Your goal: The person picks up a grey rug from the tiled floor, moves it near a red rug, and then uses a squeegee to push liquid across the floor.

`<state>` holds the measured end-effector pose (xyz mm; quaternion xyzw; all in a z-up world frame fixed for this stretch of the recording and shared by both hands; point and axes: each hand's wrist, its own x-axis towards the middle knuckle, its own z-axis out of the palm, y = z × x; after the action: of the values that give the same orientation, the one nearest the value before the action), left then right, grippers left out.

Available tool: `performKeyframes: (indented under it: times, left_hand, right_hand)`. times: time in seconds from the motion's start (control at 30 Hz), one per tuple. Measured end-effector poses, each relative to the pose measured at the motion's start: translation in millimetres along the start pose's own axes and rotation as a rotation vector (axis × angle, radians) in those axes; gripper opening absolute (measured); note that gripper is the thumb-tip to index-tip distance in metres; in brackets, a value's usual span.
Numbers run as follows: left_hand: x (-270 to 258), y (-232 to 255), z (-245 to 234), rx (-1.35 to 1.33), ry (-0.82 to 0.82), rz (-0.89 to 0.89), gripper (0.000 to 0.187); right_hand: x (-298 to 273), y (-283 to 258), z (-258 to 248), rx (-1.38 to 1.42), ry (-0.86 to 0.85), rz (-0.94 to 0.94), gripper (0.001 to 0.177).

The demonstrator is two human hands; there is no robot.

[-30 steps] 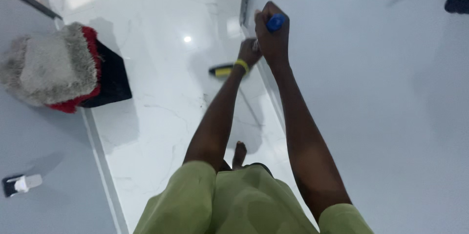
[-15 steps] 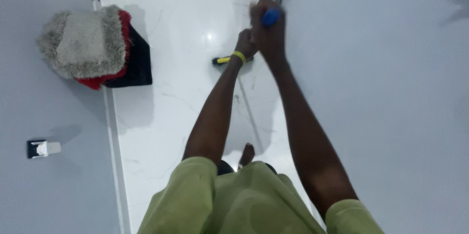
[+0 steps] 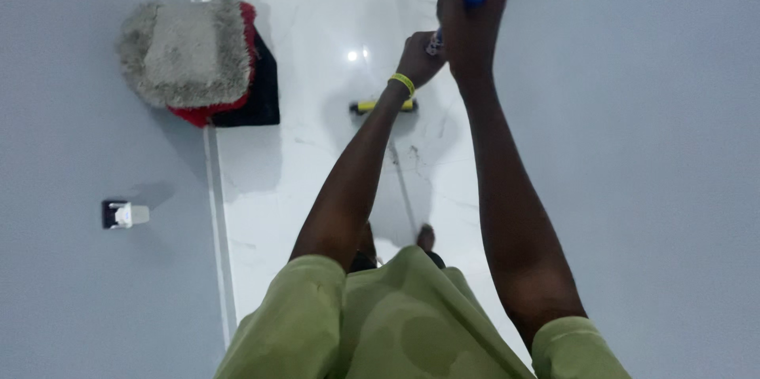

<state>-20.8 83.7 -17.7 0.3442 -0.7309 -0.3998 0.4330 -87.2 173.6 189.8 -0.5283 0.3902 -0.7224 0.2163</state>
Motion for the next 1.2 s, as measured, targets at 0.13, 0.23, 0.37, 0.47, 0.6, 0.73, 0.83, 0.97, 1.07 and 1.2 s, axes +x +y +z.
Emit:
performKeyframes:
  times: [0.13,0.23,0.37,0.47,0.6,0.73,0.83,0.97,1.07,1.2]
  left_hand:
    - [-35,-52,-35,0.077,-0.010,-0.065,0.030]
    - [-67,-54,-44,0.047,-0.039,-0.188,0.031]
    - [-71,-24,-70,0.172,-0.086,-0.208,0.031]
    - [-51,-4,-93,0.090,0.006,0.045,0.023]
    - [-32,-34,-118,0.148,0.081,0.041,0.022]
    - [-73,-60,-134,-0.150,0.113,-0.255,0.032]
    - [-102,-70,-140,0.017,-0.010,-0.301,0.029]
    - [-115,-66,-169,0.025,0.026,-0.176,0.031]
    - [-95,-41,-202,0.442,0.254,0.258,0.022]
    - [-95,-38,-244,0.100,0.174,0.025,0.018]
  right_hand:
    - [-37,21,37,-0.129,-0.173,-0.009,0.029]
    - [-52,16,51,-0.151,-0.213,0.120,0.032]
    - [-35,1,71,-0.008,-0.199,0.212,0.022]
    - [-18,-13,86,0.025,-0.138,0.081,0.025]
    - [-26,-4,115,-0.069,0.009,-0.044,0.036]
    - [-53,17,138,-0.244,-0.269,-0.125,0.029]
    - [-71,11,151,-0.105,-0.280,0.115,0.030]
    - [-62,-16,185,-0.184,-0.322,-0.107,0.019]
    - [-50,-34,212,-0.101,-0.222,-0.033,0.015]
    - [-69,-36,256,0.050,-0.047,0.059,0.016]
